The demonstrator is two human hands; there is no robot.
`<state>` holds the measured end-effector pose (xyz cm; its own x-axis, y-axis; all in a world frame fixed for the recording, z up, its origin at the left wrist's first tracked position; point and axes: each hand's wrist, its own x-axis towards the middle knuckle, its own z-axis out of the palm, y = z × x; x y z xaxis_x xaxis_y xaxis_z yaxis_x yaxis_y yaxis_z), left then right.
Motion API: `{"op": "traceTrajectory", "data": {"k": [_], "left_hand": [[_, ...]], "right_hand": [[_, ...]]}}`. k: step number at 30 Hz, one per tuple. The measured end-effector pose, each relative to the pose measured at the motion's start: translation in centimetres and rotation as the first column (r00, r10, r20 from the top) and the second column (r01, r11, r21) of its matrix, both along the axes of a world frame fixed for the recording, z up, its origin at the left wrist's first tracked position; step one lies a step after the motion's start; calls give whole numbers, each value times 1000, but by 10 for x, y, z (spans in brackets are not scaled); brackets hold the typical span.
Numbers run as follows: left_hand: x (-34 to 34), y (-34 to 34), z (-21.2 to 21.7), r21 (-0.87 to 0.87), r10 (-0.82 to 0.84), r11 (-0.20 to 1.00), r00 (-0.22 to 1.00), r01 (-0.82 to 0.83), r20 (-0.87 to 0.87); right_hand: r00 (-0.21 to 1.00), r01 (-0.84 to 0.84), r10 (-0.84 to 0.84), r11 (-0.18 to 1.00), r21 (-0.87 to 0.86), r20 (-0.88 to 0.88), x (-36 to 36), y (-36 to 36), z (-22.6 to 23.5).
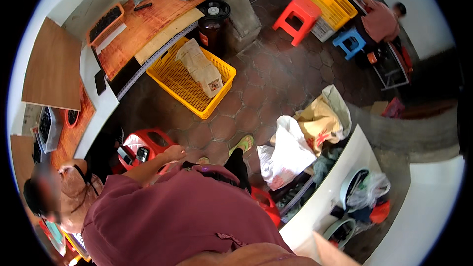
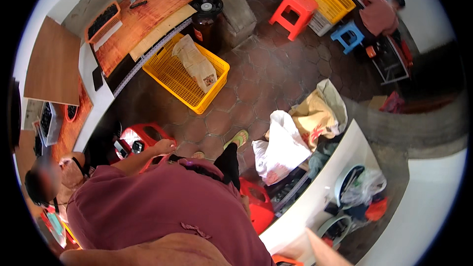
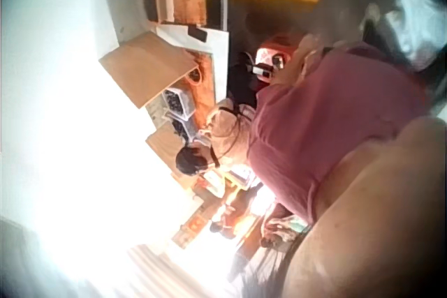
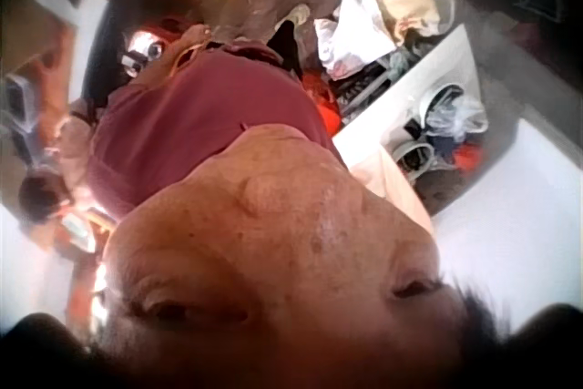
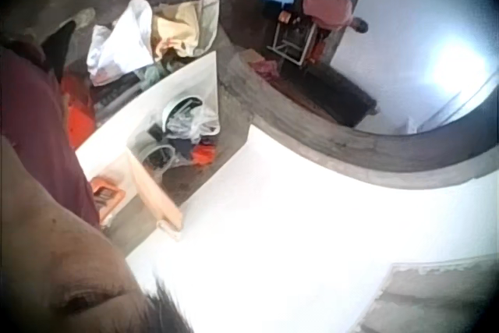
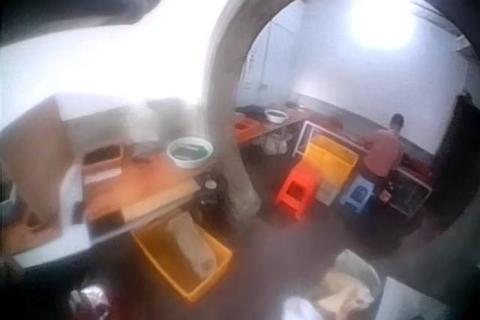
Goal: The person sorts cylindrical metal parts from a table into plastic baskets. They move around the room, pick up parts, and place them into red and yellow baskets. The person also moves a yellow basket to a different location.
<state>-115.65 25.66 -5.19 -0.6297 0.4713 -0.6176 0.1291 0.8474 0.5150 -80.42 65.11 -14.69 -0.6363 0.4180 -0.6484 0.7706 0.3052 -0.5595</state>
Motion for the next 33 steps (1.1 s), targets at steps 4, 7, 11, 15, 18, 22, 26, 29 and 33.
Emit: {"op": "traceTrajectory", "data": {"k": [4,7,11,15,18,22,26,29,33], "left_hand": [[-24,34,1,-117,33,992,999,-37,-31],[-24,44,-19,-119,14,993,995,-26,-103],[-1,63,-13,-123,-95,990,981,75,-169],[-1,111,48,-80,334,938,942,-336,-41],[-11,130,49,-66,392,916,919,-395,-48],[-53,138,48,-92,383,920,924,-381,2],[-115,153,37,-181,349,925,935,-333,61],[-154,159,17,-198,291,940,956,-278,40],[-238,199,39,-159,216,967,973,-201,86]], "right_hand": [[971,-237,238,971,39,-18,-56,90,14],[604,-696,785,605,387,-141,-107,172,28],[857,-508,512,859,63,-57,-207,242,49],[993,116,-108,967,-228,45,-273,253,81],[992,119,-104,961,-251,70,-289,262,84],[996,58,-39,966,-253,79,-298,270,70],[995,7,16,974,-227,101,-338,288,78],[995,27,-5,978,-205,104,-369,304,88],[989,111,-94,981,-158,110,-421,334,117]]}}
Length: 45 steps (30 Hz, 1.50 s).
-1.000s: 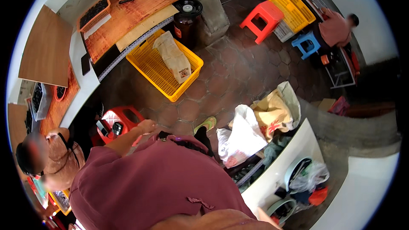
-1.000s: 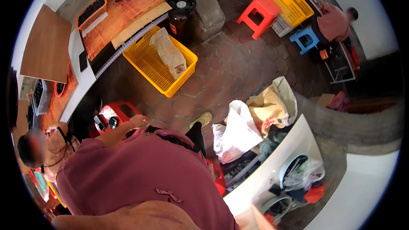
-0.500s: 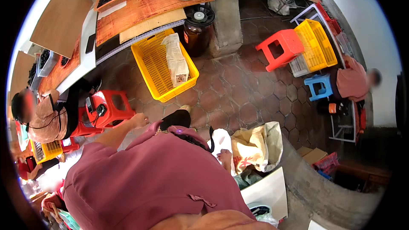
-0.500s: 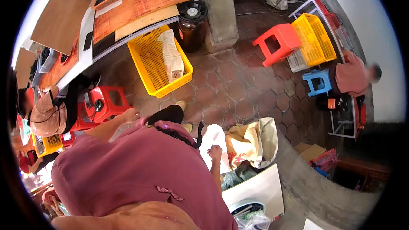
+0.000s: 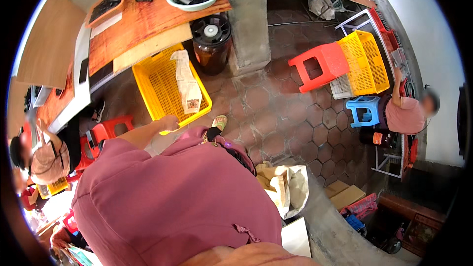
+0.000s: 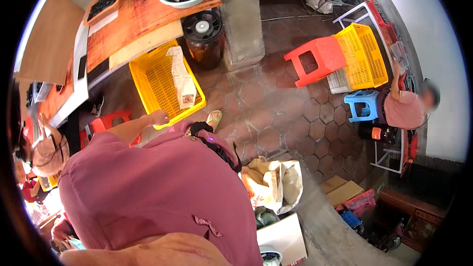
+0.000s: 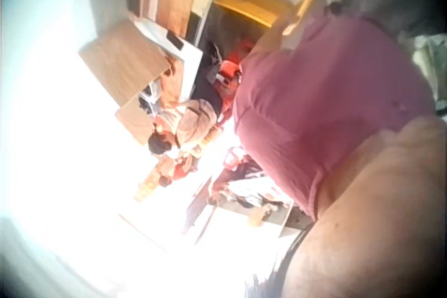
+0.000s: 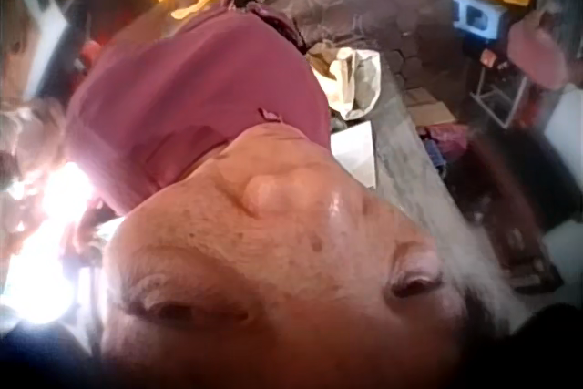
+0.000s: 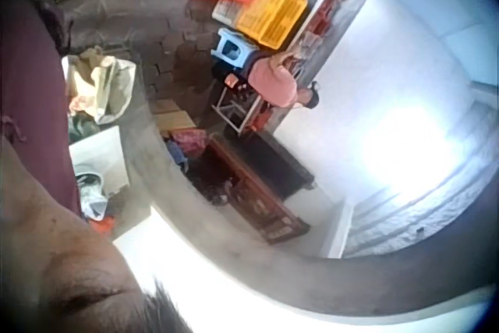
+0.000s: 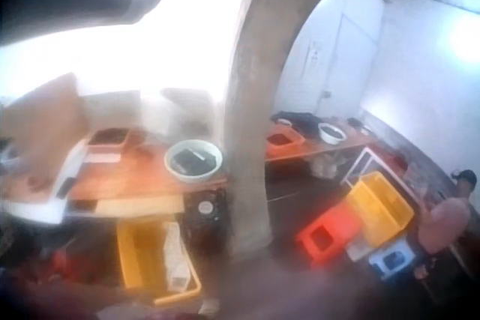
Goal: The person sorts cylindrical metal parts from a table into plastic baskets. They move around the room, pick up parts, and place them into red and yellow baskets. The person also moves a yellow basket to a different location.
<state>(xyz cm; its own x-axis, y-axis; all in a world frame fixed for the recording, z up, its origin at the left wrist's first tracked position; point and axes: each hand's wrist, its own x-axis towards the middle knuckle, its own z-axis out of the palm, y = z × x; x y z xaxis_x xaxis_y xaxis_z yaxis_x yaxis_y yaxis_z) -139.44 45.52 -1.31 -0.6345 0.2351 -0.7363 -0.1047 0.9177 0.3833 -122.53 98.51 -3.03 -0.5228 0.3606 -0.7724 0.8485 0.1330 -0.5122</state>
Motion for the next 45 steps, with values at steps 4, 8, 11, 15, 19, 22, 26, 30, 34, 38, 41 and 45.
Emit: {"op": "traceTrajectory", "data": {"k": [4,8,11,15,19,22,26,30,34,38,41,45], "left_hand": [[-96,42,11,87,-25,996,989,38,-146],[-105,76,23,217,-1,974,961,63,-278],[-110,89,21,268,-32,956,955,114,-295],[-110,137,26,195,-85,974,984,115,-158],[-114,161,-2,121,-55,990,987,74,-148],[-100,172,-10,69,0,998,993,9,-121],[-101,220,4,-2,98,995,994,-98,-47],[-87,256,-5,155,279,951,958,-267,-64],[-73,271,12,317,384,884,920,-343,-74],[-80,264,4,187,319,934,946,-303,-59],[-103,258,18,107,259,961,966,-257,-5],[-151,250,2,101,202,974,979,-201,1]], "right_hand": [[999,50,-50,998,32,2,-52,24,21],[999,34,-34,999,33,0,-72,33,28],[1000,-30,30,1000,8,7,-94,35,24],[991,-136,136,991,-10,18,-122,69,16],[980,-197,197,980,-4,7,-157,120,13],[980,-197,197,980,7,-20,-183,161,13],[987,-130,130,991,3,-95,-225,232,17],[985,-175,175,984,16,2,-280,250,45],[959,-279,279,960,8,47,-293,252,44],[903,-422,423,906,-28,79,-321,265,11],[913,-404,405,914,-21,54,-351,240,36],[967,-256,255,967,-5,-21,-371,244,47]]}}
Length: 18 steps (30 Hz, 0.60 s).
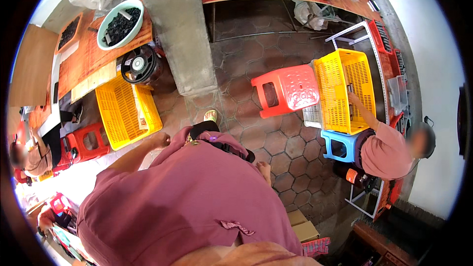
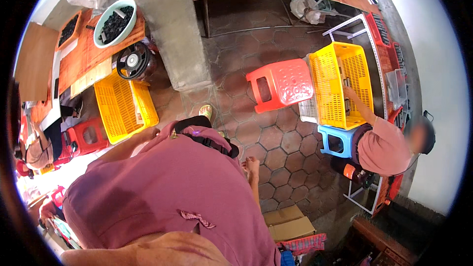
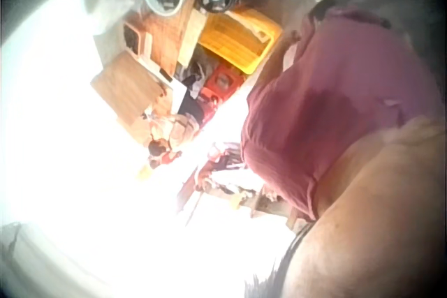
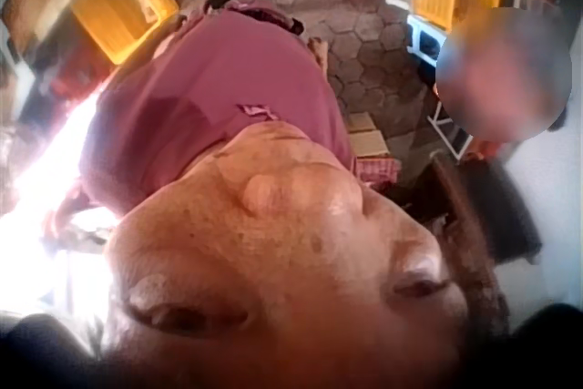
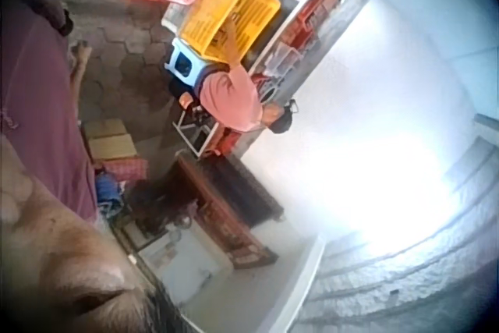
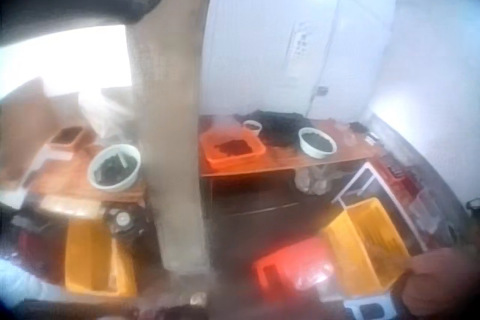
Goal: The person sorts cylindrical metal parts from a table into plastic baskets. They move around the room, pick up parts, and place them into red and yellow baskets. The person also moves a yellow basket to a different location.
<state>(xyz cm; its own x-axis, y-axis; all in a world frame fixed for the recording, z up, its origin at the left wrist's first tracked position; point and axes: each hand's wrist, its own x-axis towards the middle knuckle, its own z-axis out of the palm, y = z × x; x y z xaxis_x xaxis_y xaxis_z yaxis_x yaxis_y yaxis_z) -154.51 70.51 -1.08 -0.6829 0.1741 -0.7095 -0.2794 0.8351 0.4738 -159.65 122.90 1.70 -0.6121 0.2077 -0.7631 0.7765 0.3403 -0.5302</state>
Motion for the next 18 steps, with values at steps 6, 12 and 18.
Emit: {"op": "traceTrajectory", "data": {"k": [6,12,18], "left_hand": [[-99,-8,16,52,-41,997,959,58,-281],[-150,-5,16,55,-130,986,937,155,-324],[-110,-12,-39,175,116,982,967,-76,-229]], "right_hand": [[994,63,-72,992,112,78,9,10,1],[993,-113,109,984,138,35,16,2,-33],[980,-179,187,976,123,-61,-30,17,-51]]}}
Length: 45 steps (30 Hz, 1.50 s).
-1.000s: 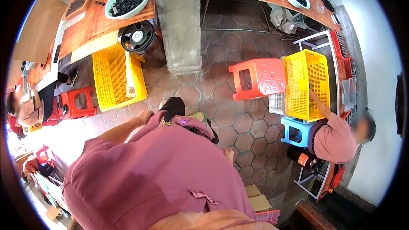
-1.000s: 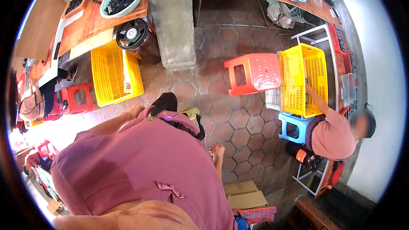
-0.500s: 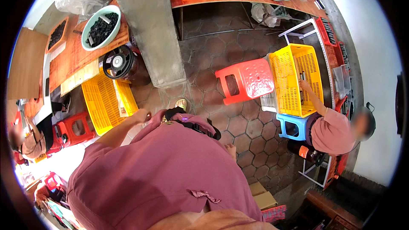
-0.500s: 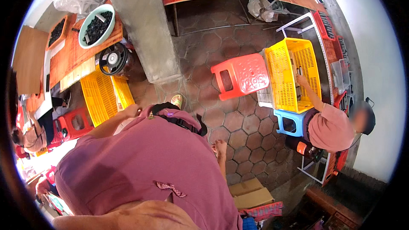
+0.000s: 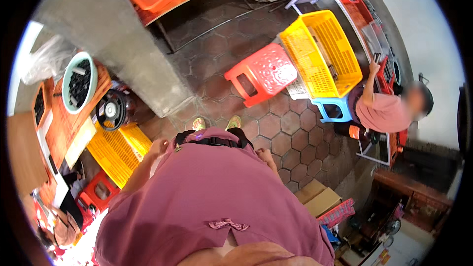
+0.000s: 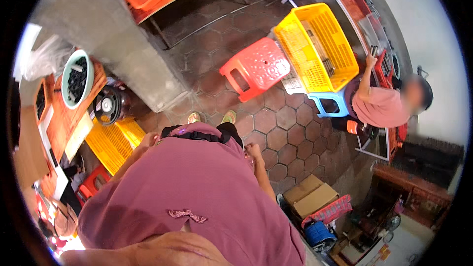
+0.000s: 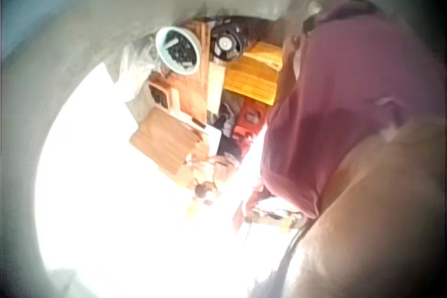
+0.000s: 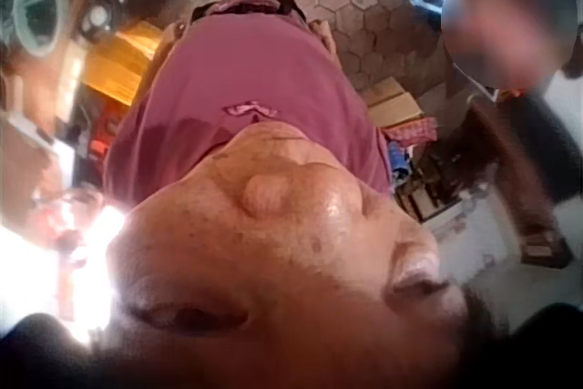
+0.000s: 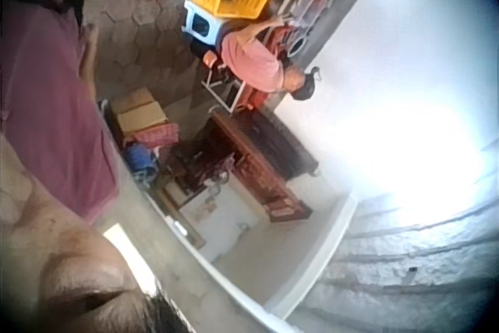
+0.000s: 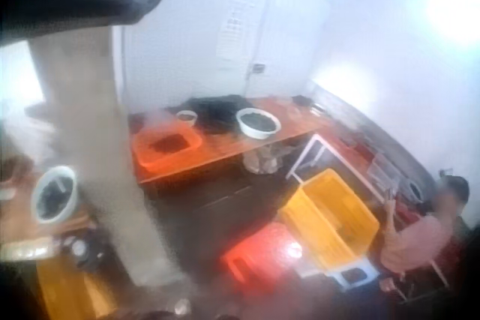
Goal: The person sorts cylindrical metal parts from a table into plastic baskets. They move around the room, pick up parts, and place them into red and yellow baskets. The person also moves a yellow basket to a different location.
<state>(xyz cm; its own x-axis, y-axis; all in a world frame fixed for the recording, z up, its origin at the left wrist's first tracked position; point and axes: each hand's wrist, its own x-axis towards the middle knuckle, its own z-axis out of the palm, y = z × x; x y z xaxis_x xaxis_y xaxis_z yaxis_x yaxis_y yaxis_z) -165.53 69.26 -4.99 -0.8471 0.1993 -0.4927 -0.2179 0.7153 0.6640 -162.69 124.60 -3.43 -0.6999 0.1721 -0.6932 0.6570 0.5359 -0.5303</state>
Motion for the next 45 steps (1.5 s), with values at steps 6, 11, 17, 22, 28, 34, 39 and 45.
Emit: {"op": "traceTrajectory", "data": {"k": [6,11,17,22,28,34,39,45], "left_hand": [[48,-36,-111,-249,20,968,975,37,222],[20,14,-89,-137,60,989,998,-59,9],[-36,82,-21,451,249,706,787,-546,564],[-38,94,-17,557,125,792,959,-251,254],[21,-11,-147,575,233,693,890,-435,392],[28,-8,-129,392,151,898,977,-200,153],[10,8,-103,353,187,905,967,-239,174],[33,-19,-104,186,160,963,968,-196,192]], "right_hand": [[948,299,-281,947,-116,150,-51,34,28],[945,309,-303,950,-38,123,-56,69,37],[929,266,-266,963,34,258,-40,72,42],[937,243,-248,969,53,246,-49,80,36],[957,262,-252,964,-56,143,-73,64,21],[953,268,-255,962,-61,164,-52,57,9],[968,169,-171,985,26,183,-60,43,7],[984,129,-126,991,-20,130,-62,9,2]]}}
